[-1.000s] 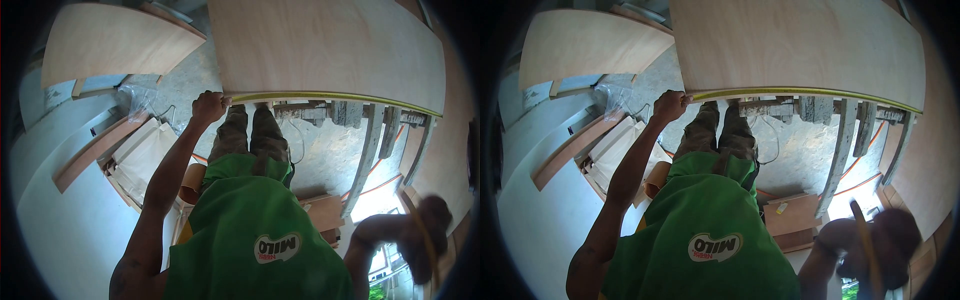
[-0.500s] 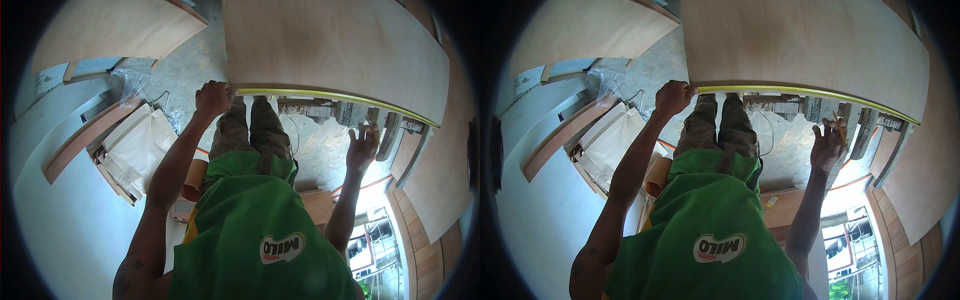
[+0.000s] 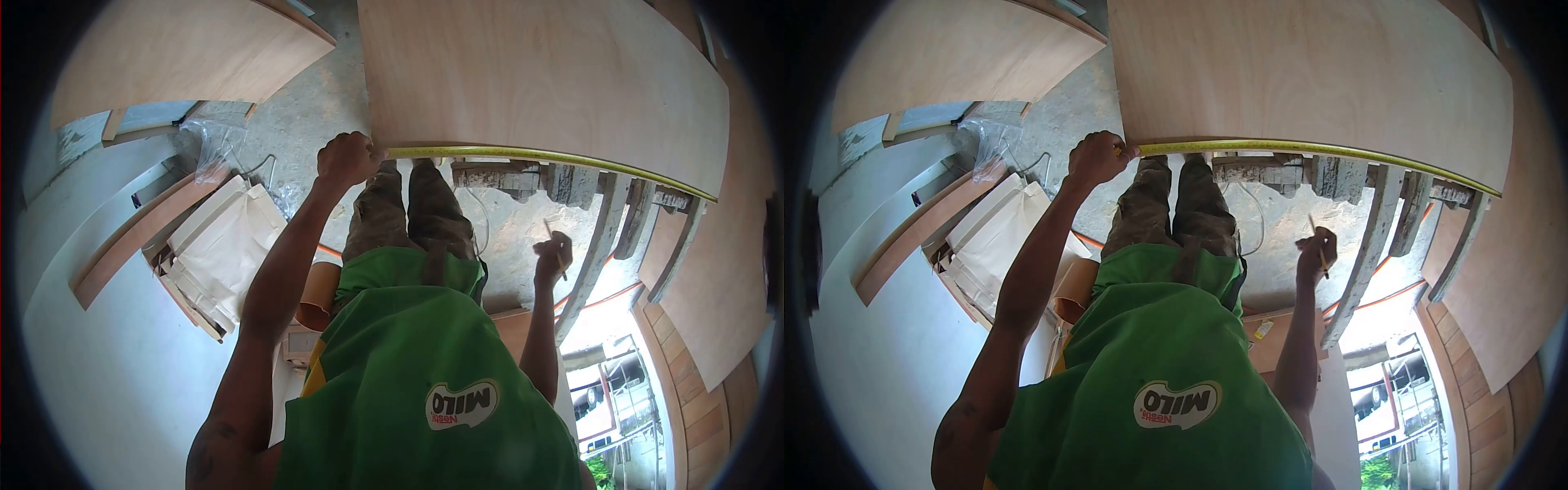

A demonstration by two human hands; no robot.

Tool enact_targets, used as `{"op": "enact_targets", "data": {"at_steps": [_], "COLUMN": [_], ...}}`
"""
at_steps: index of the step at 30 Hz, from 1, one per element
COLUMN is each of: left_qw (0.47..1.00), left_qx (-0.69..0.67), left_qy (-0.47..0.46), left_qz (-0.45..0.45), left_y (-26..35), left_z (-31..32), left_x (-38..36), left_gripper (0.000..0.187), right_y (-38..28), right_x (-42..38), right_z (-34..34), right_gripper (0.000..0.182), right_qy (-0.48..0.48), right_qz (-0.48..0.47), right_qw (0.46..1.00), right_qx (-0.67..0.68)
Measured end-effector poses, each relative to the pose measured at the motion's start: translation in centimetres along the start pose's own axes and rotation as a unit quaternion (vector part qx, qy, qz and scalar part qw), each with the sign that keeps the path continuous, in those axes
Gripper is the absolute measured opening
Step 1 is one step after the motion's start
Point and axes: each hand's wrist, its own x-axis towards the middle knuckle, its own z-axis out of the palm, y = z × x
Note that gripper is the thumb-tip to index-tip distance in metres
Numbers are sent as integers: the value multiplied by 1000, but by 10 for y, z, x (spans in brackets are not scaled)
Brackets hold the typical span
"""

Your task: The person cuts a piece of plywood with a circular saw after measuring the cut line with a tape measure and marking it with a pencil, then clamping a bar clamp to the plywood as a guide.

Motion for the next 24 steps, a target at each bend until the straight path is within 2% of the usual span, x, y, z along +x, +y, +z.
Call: {"op": "enact_targets", "data": {"at_steps": [2,4,7,10,24], "left_qw": [1000,1000,999,999,999], "left_qx": [-8,-15,-25,-27,-30], "left_qy": [-10,-20,-27,-40,-9], "left_qz": [6,13,24,18,25], "left_y": [-1,-2,-2,-2,-5], "left_z": [-2,-4,-6,-6,0], "left_x": [2,2,2,5,4], "left_gripper": [41,41,41,40,41], "right_y": [17,29,35,33,33], "right_x": [-10,-19,-25,-29,-27], "right_z": [0,0,2,8,13], "right_gripper": [28,29,30,30,25], "right_qy": [-42,-76,-121,-139,-168], "right_qz": [39,0,27,76,52], "right_qw": [998,996,992,987,984], "right_qx": [2,-47,-38,-14,-14]}}
